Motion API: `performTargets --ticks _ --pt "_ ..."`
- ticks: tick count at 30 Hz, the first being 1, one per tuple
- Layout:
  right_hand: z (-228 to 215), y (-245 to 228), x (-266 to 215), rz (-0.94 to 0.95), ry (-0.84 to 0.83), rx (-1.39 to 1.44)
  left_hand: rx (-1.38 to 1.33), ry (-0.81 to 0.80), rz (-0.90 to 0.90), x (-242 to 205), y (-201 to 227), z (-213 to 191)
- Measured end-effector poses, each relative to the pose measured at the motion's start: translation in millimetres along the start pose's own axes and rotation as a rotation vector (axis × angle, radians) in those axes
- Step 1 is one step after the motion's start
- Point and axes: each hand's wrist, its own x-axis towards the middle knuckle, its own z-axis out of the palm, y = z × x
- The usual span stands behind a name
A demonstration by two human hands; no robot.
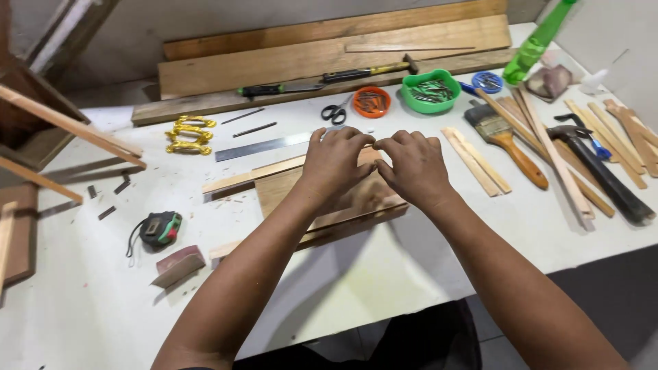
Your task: Assemble a small wooden frame by measuring, fitting, and nailing thin wooden strips together.
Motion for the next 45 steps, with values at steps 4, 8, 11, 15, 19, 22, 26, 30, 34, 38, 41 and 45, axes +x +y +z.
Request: performTargets --ticks 4,8,11,15,19,22,26,30,34,38,41,45 --pt "-15.0 56.1 -21.6 0.097 -0.003 -0.053 -0.037 -0.055 0.053 43.9 44.6 32.7" --pt "-25.9 101.0 -35.8 0.194 -0.054 -0.055 -0.061 -0.154 0.067 79.7 75.9 68.6" --pt "-14.7 137.4 -47.0 0.233 -0.058 -0.033 -0.068 -0.198 0.083 102.6 88.2 98.6" --pt "0.1 166.0 -51.8 0.286 -0.069 0.011 -0.068 -0.297 0.049 124.0 97.0 132.2" --pt "6.8 173.4 -45.8 0.377 -0.138 0.008 -0.027 -0.356 0.050 142.9 93.7 161.8" --pt "13.6 176.6 -43.4 0.400 -0.228 0.003 -0.003 -0.385 0.051 150.9 91.5 170.2" --pt "23.0 179.2 -45.0 0.371 -0.200 -0.032 0.008 -0.397 0.058 155.6 89.2 173.6" --pt "21.8 177.2 -43.2 0.443 -0.221 0.048 -0.002 -0.388 0.047 154.2 86.8 172.0" --pt "29.5 183.6 -43.0 0.451 -0.164 0.169 -0.057 -0.401 0.002 146.8 81.9 155.7" --pt "10.1 161.6 -26.8 0.611 -0.229 0.422 -0.090 -0.357 -0.056 133.4 75.6 113.3" --pt "19.2 148.4 -20.4 0.725 -0.305 0.830 -0.131 -0.242 -0.154 117.7 59.0 90.2" --pt "45.0 126.4 -5.9 0.702 -0.390 1.204 -0.201 0.070 -0.150 89.2 16.5 77.7"
